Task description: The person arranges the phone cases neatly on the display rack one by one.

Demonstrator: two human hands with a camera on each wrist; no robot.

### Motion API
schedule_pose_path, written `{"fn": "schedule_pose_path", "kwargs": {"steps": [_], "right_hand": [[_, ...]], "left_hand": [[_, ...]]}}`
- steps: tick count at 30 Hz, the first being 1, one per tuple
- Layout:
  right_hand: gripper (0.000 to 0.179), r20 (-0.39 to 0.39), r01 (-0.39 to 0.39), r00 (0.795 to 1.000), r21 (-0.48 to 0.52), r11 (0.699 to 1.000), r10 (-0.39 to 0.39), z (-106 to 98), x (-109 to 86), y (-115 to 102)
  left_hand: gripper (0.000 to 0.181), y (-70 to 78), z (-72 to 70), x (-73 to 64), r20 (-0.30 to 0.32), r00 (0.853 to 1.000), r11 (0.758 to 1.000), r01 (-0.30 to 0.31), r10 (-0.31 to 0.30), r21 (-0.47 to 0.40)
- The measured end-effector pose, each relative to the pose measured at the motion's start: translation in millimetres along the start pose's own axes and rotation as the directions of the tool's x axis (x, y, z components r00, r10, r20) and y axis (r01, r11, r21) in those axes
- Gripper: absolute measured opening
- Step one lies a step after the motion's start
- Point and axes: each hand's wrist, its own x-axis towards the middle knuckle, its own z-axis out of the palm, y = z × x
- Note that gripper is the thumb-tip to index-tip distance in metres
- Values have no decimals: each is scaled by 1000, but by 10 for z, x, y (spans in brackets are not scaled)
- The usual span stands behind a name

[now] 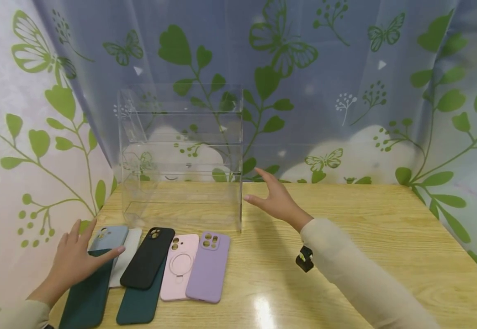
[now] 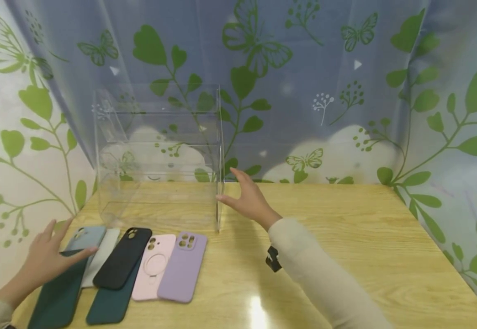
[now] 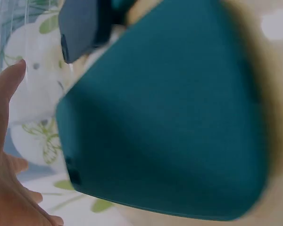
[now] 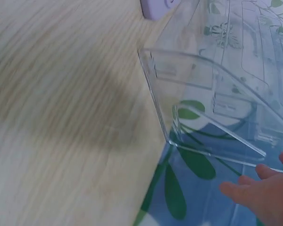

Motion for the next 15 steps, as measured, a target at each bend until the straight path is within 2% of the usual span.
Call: {"fn": "schedule_pose_path", "kwargs": {"steps": [4, 9, 15], "right_hand": [[88, -45, -33, 998, 74, 997, 36, 127, 65, -2], [85, -79, -50, 995, 145, 988, 62, 229, 139, -21], [81, -64, -66, 994, 265, 962, 86, 302, 208, -58]], "left_hand": [[110, -109, 61, -113, -14, 999, 998, 50, -50, -44], [107, -189, 107, -226, -20, 994, 992, 109, -111, -58], [107, -210, 143, -295, 22, 989, 988, 146, -145, -60]]}}
